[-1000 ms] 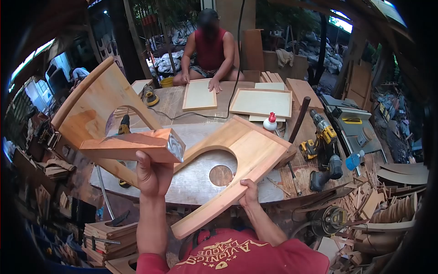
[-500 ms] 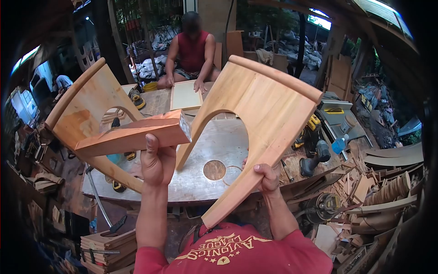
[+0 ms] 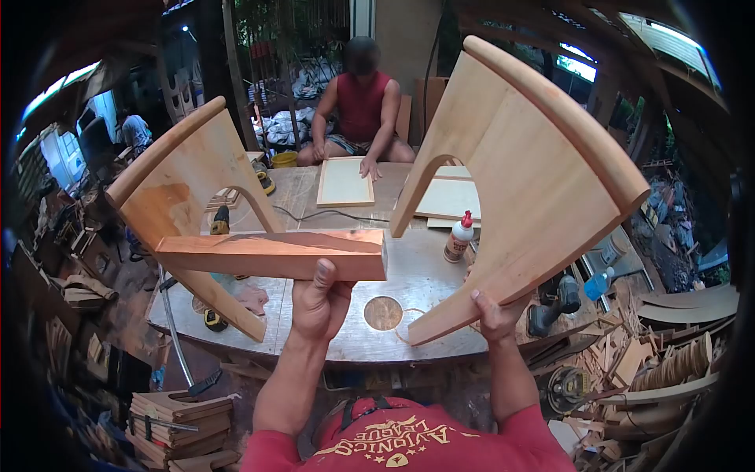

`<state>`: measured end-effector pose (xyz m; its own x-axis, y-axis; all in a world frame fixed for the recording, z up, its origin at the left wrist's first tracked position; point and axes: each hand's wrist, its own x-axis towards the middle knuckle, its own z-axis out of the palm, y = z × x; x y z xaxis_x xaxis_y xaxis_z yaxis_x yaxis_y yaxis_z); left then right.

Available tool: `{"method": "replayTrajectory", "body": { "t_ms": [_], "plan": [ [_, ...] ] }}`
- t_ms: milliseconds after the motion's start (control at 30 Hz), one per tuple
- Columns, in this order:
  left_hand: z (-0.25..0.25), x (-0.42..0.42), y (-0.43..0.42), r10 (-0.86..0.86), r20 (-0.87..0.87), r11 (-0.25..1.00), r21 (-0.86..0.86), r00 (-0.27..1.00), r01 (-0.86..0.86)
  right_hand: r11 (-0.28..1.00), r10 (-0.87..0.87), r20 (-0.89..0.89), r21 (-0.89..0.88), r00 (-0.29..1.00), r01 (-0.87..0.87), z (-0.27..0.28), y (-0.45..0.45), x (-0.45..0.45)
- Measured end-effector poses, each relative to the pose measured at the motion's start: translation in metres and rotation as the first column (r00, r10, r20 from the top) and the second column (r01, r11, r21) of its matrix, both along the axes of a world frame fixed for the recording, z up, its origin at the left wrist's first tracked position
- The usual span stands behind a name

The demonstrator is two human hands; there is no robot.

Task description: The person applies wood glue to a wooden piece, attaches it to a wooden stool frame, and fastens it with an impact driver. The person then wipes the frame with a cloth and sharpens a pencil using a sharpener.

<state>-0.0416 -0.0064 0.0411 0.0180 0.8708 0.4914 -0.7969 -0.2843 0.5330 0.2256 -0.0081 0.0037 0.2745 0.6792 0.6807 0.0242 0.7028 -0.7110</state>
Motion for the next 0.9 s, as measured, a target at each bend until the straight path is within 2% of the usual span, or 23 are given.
{"method": "replayTrajectory", "body": {
  "t_ms": [67, 133, 200, 233, 300, 400, 500, 533, 567, 633, 700, 733, 800, 833, 900],
  "plan": [
    [-0.006, 0.004, 0.001, 0.0, -0.003, 1.0, 0.01, 1.0, 0.0, 0.998, -0.063, 0.068, 0.0, 0.996, 0.063, -0.01, 0.001, -0.006],
    [-0.01, 0.012, 0.0, 0.012, -0.005, 1.0, -0.01, 1.0, -0.012, 0.972, -0.235, 0.301, 0.086, 0.924, 0.219, -0.036, 0.012, -0.002],
    [-0.012, 0.017, -0.001, -0.025, -0.02, 0.999, -0.048, 0.999, 0.024, 0.97, -0.153, 0.317, -0.134, 0.936, 0.204, -0.058, 0.014, -0.007],
    [-0.015, 0.017, 0.0, -0.048, -0.04, 0.998, -0.05, 0.998, 0.046, 0.961, -0.12, 0.278, -0.209, 0.953, 0.182, -0.05, 0.01, -0.014],
    [-0.018, 0.025, 0.0, 0.038, -0.046, 0.999, -0.024, 0.998, -0.039, 0.976, -0.197, 0.183, -0.059, 0.963, 0.211, -0.044, 0.024, -0.025],
    [-0.019, 0.029, 0.004, 0.005, -0.012, 1.0, -0.03, 1.0, -0.006, 0.973, -0.225, 0.248, 0.012, 0.942, 0.229, -0.036, 0.027, -0.031],
    [-0.02, 0.032, 0.002, 0.018, -0.021, 0.999, -0.046, 1.0, -0.018, 0.971, -0.162, 0.304, -0.122, 0.939, 0.207, -0.033, 0.016, -0.033],
    [-0.02, 0.033, 0.005, 0.064, -0.077, 0.998, -0.017, 0.995, -0.065, 0.978, -0.162, 0.323, -0.07, 0.932, 0.194, -0.032, 0.018, -0.034],
    [-0.017, 0.036, 0.002, 0.088, -0.071, 0.996, -0.025, 0.994, -0.09, 0.976, -0.137, 0.307, -0.12, 0.942, 0.181, -0.035, 0.016, -0.035],
    [-0.026, 0.029, 0.004, 0.085, -0.185, 0.996, -0.016, 0.979, -0.089, 0.965, -0.098, 0.27, -0.209, 0.958, 0.157, -0.04, 0.013, -0.038],
    [-0.027, 0.033, 0.003, 0.162, -0.151, 0.985, -0.032, 0.975, -0.169, 0.931, -0.051, 0.159, -0.349, 0.986, 0.104, -0.04, 0.01, -0.045],
    [-0.027, 0.034, 0.003, 0.155, -0.179, 0.987, -0.016, 0.972, -0.16, 0.973, -0.058, 0.184, -0.212, 0.981, 0.097, -0.052, 0.018, -0.043],
    [-0.024, 0.039, 0.007, 0.118, -0.181, 0.993, 0.004, 0.976, -0.119, 0.968, -0.136, 0.296, -0.162, 0.946, 0.19, -0.052, 0.019, -0.04],
    [-0.024, 0.041, 0.004, 0.116, -0.175, 0.992, -0.018, 0.978, -0.121, 0.968, -0.085, 0.271, -0.206, 0.959, 0.144, -0.052, 0.016, -0.041],
    [-0.024, 0.047, 0.006, 0.142, -0.155, 0.989, 0.05, 0.978, -0.136, 0.98, -0.117, 0.257, -0.128, 0.959, 0.154, -0.034, 0.018, -0.042]
  ]
}}
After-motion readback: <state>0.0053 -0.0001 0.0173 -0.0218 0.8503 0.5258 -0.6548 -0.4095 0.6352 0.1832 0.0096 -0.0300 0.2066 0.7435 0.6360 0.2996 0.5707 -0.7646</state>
